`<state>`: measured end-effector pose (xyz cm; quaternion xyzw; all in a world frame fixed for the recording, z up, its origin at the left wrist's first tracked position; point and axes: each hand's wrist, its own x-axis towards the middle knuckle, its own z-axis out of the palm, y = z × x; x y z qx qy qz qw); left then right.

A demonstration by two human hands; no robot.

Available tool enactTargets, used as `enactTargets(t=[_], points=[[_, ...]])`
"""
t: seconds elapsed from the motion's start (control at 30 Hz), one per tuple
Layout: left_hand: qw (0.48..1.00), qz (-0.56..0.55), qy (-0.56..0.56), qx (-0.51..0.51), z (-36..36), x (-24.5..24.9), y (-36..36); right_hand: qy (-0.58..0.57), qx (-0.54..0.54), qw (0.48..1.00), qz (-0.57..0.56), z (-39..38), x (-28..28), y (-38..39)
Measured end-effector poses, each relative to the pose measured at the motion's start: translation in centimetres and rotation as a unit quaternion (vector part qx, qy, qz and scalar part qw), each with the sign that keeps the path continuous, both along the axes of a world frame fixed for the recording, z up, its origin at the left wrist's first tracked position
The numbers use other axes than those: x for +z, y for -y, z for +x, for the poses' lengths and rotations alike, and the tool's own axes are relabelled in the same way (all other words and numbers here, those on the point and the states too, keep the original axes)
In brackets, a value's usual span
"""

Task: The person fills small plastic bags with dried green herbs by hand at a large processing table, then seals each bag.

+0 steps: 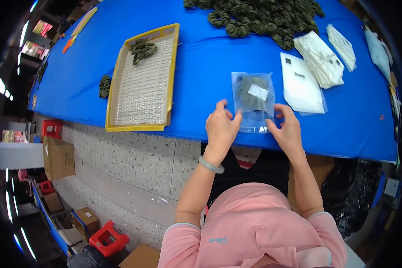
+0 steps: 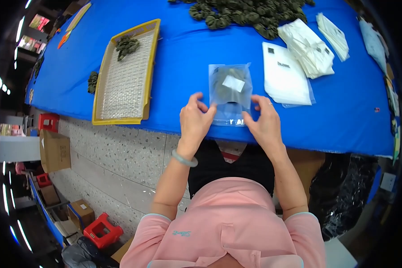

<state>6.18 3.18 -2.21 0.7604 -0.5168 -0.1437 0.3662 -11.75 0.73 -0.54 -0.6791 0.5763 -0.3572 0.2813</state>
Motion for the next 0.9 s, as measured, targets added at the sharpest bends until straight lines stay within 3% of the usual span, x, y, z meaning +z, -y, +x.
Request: enactTargets(t=[0.07, 0.1, 0.23, 0.27, 0.4, 0.43, 0.57, 0.63, 0.73, 0.83, 0.9], points=[[0.992, 0.108, -0.062, -0.031, -0.6, -0.3, -0.8, -0.076, 0.016, 0.995, -0.064, -0.4, -1.6, 0.8], [0.991, 0.110, -0.062, -0.041, -0.9, -0.3, -1.3, -0.078, 0.007, 0.995, -0.062, -0.7, -1.7, 1.3], [0.958, 0.045, -0.283, -0.024, -1.6, -0.1, -2.9, 0.016, 0.006, 0.994, 0.111, -1.5, -1.7, 3.3], [0.957, 0.049, -0.283, -0.028, -1.6, 0.0, -3.2, 0.016, 0.001, 0.993, 0.113, -1.5, -1.5, 2.9], [0.887, 0.161, -0.432, -0.014, -2.2, 0.5, -5.2, -0.022, 0.063, 0.987, -0.148, -1.4, 0.0, -0.4], [0.885, 0.169, -0.433, -0.013, -2.2, 0.2, -5.6, -0.024, 0.061, 0.988, -0.140, -1.3, -0.3, -1.0], [0.836, 0.127, -0.533, -0.009, -1.9, -1.3, -6.6, -0.042, 0.232, 0.952, -0.195, -0.3, -2.3, -2.7], [0.825, 0.125, -0.552, 0.005, -1.4, -1.1, -7.4, -0.032, 0.236, 0.957, -0.167, 0.0, -2.8, -2.8], [0.779, 0.115, -0.616, -0.007, -1.6, -0.5, -6.6, -0.034, 0.237, 0.946, -0.220, 0.4, -2.9, -2.8], [0.784, 0.115, -0.609, -0.039, -1.9, 0.0, -6.4, -0.060, 0.215, 0.945, -0.238, 0.5, -2.8, -2.9], [0.806, 0.118, -0.580, -0.010, -2.1, 0.4, -6.3, 0.004, 0.252, 0.942, -0.223, 0.6, -3.0, -2.9]])
